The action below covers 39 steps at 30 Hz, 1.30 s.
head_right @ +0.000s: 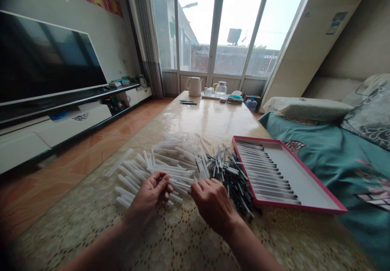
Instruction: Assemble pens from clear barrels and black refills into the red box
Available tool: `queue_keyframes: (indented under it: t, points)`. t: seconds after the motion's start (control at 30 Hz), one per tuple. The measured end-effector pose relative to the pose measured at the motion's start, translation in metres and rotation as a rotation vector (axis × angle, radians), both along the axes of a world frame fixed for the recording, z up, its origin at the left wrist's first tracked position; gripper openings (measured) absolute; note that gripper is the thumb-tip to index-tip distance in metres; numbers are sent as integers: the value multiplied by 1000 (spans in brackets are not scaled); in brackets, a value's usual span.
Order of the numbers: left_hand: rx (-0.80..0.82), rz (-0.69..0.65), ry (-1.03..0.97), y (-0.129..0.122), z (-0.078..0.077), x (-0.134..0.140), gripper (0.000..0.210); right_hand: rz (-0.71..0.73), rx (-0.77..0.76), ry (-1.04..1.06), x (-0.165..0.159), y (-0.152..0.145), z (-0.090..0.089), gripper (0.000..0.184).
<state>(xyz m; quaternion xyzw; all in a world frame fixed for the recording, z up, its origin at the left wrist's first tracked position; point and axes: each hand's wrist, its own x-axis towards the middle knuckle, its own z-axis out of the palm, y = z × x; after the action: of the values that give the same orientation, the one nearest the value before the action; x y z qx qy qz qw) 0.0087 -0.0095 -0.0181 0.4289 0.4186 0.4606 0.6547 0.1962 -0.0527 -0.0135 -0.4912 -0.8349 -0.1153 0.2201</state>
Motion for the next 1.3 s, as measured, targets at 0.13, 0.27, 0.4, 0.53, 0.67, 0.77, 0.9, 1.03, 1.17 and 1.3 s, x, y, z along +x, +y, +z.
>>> queue_keyframes:
  t: [0.13, 0.27, 0.4, 0.53, 0.67, 0.77, 0.9, 1.03, 1.17, 1.3]
  points:
    - [7, -28, -30, -2, -2, 2, 33, -19, 18, -45, -6, -4, 2, 18]
    - [50, -29, -30, -4, -3, 4, 32, -39, -75, 40, -11, -8, 2, 23]
    - [89, 10, -14, -8, -3, 6, 31, -75, -281, 233, -10, -8, 4, 27]
    - [135, -5, -3, -9, -4, 8, 28, 36, -591, 570, -5, -1, 6, 37]
    - [146, -91, 18, -6, -3, 8, 26, 64, -753, 727, 2, 5, 7, 41]
    - [188, -133, 46, -3, 0, 7, 34, 80, -721, 737, 8, 7, 12, 38]
    - [257, -49, 81, -2, 3, 4, 48, 23, -584, 839, 24, 11, 26, 33]
    - [300, 19, 122, -3, 2, 3, 41, -177, -497, 893, 52, 24, 41, 30]
    - [293, 10, 143, -4, 3, 3, 39, -509, -294, 493, 97, 42, 54, 22]
    - [281, 5, 152, -5, 4, 4, 37, -687, -155, 369, 146, 54, 55, 20]
